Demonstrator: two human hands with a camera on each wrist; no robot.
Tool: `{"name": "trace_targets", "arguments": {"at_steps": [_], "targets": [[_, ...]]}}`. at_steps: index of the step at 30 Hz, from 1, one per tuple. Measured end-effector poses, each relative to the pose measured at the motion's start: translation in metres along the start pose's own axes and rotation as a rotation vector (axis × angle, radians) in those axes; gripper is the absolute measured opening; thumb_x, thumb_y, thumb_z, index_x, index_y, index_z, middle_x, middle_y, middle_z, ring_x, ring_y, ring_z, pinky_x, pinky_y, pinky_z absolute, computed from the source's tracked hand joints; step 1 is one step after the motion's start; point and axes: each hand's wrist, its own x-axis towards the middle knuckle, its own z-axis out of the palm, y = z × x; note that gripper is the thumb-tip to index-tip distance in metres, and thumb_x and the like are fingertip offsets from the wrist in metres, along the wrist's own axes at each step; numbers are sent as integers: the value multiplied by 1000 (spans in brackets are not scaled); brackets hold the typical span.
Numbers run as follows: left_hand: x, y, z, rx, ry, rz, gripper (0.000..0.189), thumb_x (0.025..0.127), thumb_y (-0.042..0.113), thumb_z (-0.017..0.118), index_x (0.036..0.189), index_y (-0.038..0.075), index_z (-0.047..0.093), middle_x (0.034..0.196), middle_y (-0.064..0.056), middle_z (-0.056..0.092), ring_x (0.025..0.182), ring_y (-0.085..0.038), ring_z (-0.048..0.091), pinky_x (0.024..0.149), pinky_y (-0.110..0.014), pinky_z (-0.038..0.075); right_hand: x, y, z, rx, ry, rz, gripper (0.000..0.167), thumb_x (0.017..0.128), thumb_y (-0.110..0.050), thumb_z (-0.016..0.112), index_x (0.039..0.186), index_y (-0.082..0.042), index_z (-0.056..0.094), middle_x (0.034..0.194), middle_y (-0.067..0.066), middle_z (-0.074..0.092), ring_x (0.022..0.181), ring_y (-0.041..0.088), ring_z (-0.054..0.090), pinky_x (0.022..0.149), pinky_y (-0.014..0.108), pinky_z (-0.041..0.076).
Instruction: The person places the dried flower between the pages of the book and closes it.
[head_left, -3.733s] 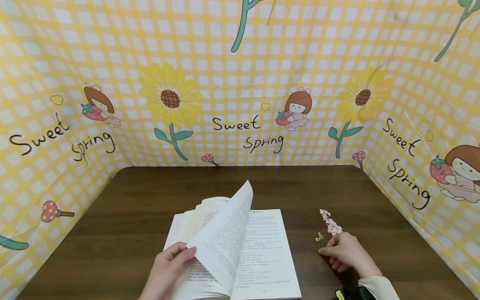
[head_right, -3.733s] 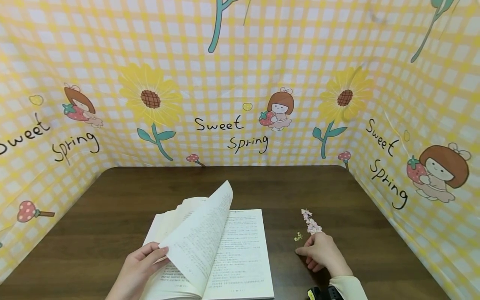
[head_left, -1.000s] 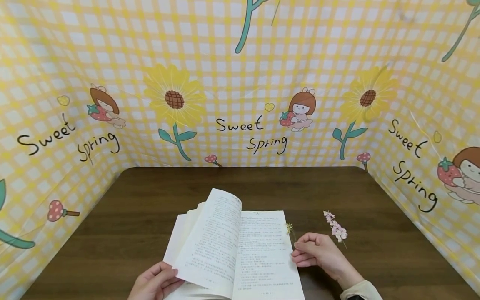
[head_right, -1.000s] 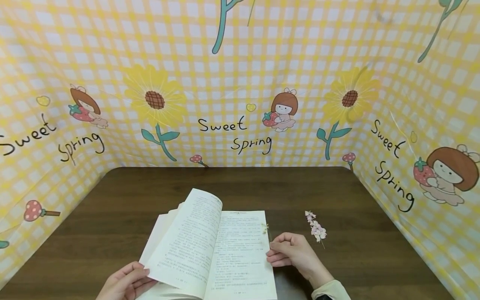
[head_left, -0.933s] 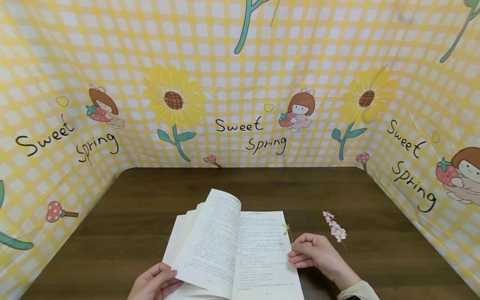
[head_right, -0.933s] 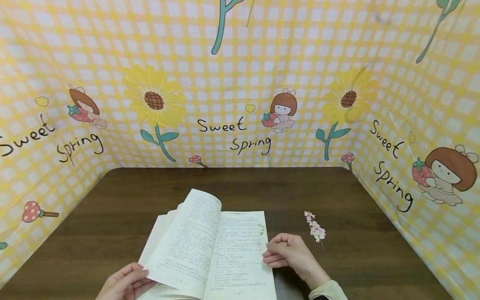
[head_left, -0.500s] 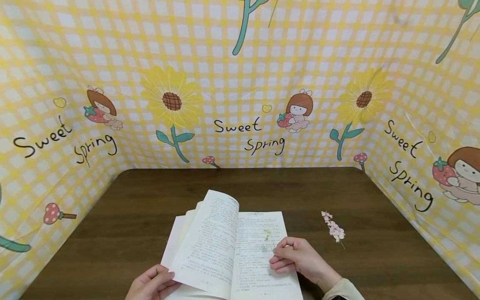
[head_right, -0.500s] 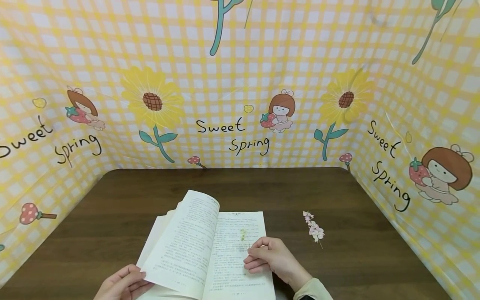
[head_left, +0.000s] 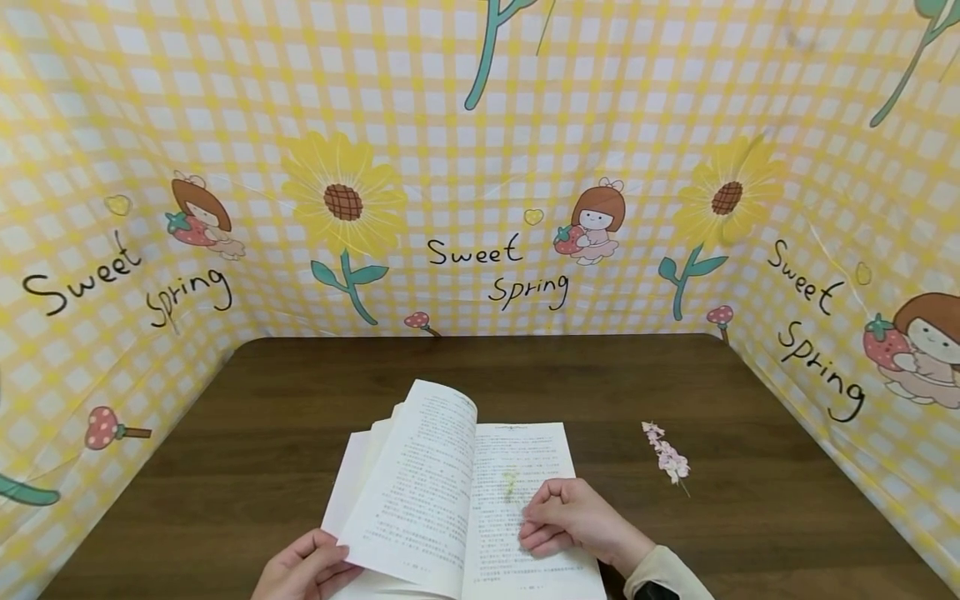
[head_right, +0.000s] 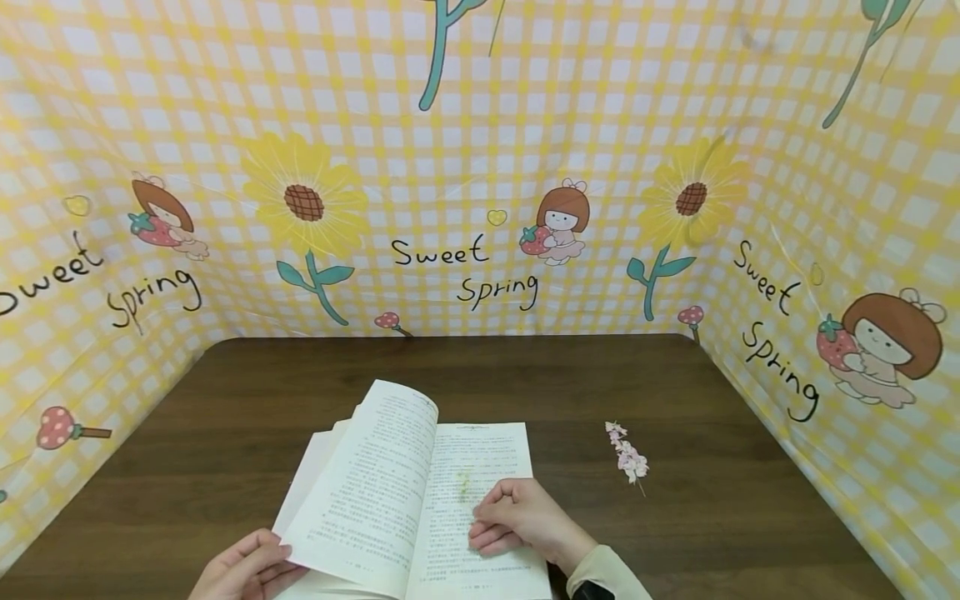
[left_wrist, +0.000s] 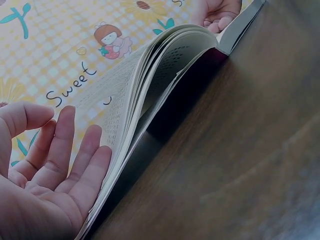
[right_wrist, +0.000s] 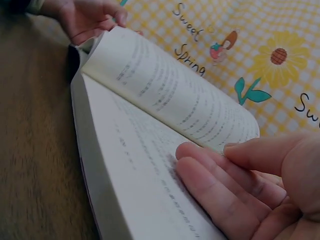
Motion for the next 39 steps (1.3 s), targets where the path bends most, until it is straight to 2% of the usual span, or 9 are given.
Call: {"name": "trace_targets", "arguments": {"at_steps": [7, 12, 17, 22, 25, 28, 31, 34, 39], "targets": [[0, 0, -1, -1, -16, 1, 25, 91, -7, 55, 74, 11, 59, 83, -5, 69, 84, -17, 71, 81, -35, 57, 3, -2, 3, -67, 31, 50, 12, 94, -6, 65, 95, 4, 59, 82, 17, 72, 68, 20, 72, 63, 33, 59], [-1, 1, 3, 9, 54, -18, 26, 90, -8, 56, 71, 10, 57, 81, -6, 67, 82, -18, 71, 81, -37, 58, 3, -4, 3, -74, 28, 43, 12, 95, -6, 63, 94, 4, 56, 79, 18, 71, 65, 21, 72, 61, 33, 59], [-3, 0, 7, 52, 95, -12, 26, 90, -8, 57, 70, 8, 56, 79, -8, 68, 80, -18, 71, 78, -36, 58, 1, -3, 2, -68, 28, 34, 12, 96, -6, 63, 94, 3, 54, 78, 18, 71, 63, 21, 71, 59, 32, 59], [-3, -1, 6, 106, 130, -25, 22, 88, -8, 61, 77, 10, 57, 76, -8, 68, 75, -22, 72, 74, -35, 59, -1, 1, -1, -39, 11, 14, 13, 95, -6, 64, 93, 2, 54, 79, 19, 71, 64, 21, 71, 60, 34, 59], [-3, -2, 2, 90, 95, -1, 26, 87, -8, 63, 85, 17, 61, 76, -8, 69, 75, -23, 72, 75, -36, 59, -3, 3, -5, -3, -9, -16, 12, 96, -8, 62, 93, 1, 55, 81, 18, 71, 68, 21, 72, 63, 35, 60], [-2, -4, -3, 79, 20, 28, 34, 87, -5, 63, 91, 28, 68, 76, -5, 68, 77, -22, 72, 75, -37, 59, -8, 4, -11, 35, -12, -32, 11, 98, -9, 60, 95, 1, 57, 82, 15, 71, 71, 21, 72, 66, 35, 60], [-2, -5, -6, 125, -65, 55, 43, 90, -2, 61, 92, 39, 74, 77, -4, 64, 78, -20, 72, 74, -37, 59, -14, 1, -20, 44, 0, -41, 15, 99, -11, 58, 101, 4, 59, 83, 13, 70, 72, 20, 72, 67, 34, 60], [-3, -3, -6, 177, -91, 11, 41, 91, 2, 59, 90, 39, 76, 81, -5, 67, 78, -18, 72, 73, -35, 59, -23, -5, -30, 1, 20, -69, 28, 100, -11, 57, 113, 14, 57, 84, 12, 70, 69, 17, 70, 64, 32, 59], [-4, 1, -3, 221, -81, -73, 31, 89, 5, 57, 90, 28, 78, 82, -10, 72, 76, -18, 70, 73, -32, 59, -37, -14, -44, -132, 84, -95, 47, 100, -13, 57, 131, 21, 44, 82, 10, 66, 62, 12, 62, 55, 25, 53]]}}
